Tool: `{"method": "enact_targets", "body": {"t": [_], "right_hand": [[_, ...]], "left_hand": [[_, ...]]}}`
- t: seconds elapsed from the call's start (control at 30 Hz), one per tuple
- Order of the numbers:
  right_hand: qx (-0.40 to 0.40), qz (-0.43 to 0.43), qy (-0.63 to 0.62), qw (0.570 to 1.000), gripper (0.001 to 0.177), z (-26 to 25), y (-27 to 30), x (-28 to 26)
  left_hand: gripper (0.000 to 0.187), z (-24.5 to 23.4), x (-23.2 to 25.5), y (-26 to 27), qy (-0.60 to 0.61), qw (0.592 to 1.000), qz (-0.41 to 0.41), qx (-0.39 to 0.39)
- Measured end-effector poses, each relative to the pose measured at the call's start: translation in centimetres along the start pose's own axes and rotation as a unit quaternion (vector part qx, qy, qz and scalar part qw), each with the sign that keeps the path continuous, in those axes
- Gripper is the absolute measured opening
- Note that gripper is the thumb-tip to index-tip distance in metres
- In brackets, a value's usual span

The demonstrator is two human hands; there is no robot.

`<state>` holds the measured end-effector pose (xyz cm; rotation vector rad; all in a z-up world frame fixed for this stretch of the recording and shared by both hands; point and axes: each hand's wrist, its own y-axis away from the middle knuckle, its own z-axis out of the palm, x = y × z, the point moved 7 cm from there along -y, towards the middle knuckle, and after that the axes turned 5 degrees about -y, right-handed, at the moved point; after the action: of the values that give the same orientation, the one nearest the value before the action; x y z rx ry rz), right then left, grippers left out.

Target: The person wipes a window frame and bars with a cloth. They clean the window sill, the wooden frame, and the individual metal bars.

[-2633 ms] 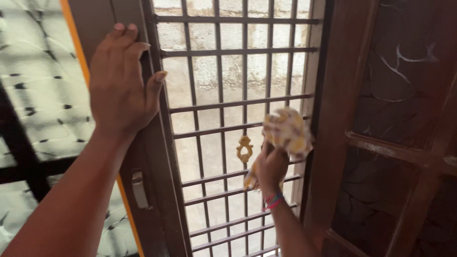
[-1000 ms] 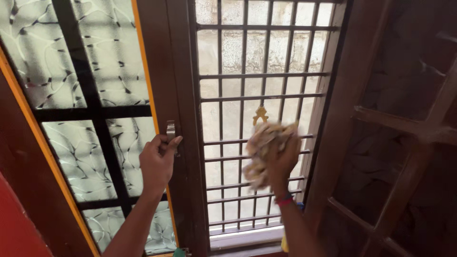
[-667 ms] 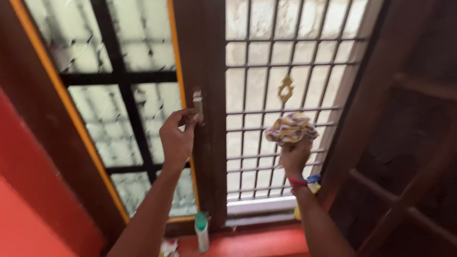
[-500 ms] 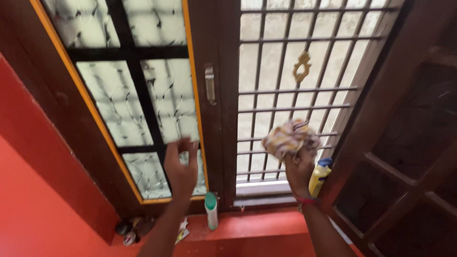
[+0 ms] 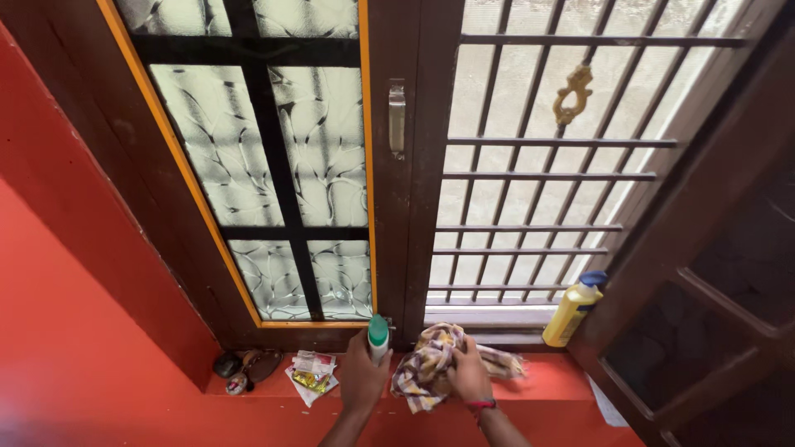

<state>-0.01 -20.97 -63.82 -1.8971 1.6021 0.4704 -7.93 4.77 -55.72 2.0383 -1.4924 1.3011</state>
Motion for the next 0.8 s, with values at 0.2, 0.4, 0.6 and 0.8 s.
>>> {"method": "enact_targets", "body": {"t": [0.2,0.4,0.6,0.8], "right_hand": [[0.010,-0.044,0.058,0.997,0.045,-0.7,1.7,-1.6],[0.021,0.047,0.106,0.993,0.034,-1.8,1.2,1.5],[0.159,0.076,0.178,0.968,0.029,-8.8,1.2,8.3],[0.035,-0.178,0.337,0.924,0.029,-5.3,2.7,7.8]], "left_hand": [[0.055,0.8,-0.2,0.1,0.013,0.998,0.056,-0.008],[0.055,4.3,1.7,1.7,0.058,0.991,-0.001,-0.121],[0.062,7.5,7.5,2.4,0.070,0.988,0.102,-0.090],[0.064,12.0,10.4,3.5,0.098,0.984,0.094,-0.119]]}}
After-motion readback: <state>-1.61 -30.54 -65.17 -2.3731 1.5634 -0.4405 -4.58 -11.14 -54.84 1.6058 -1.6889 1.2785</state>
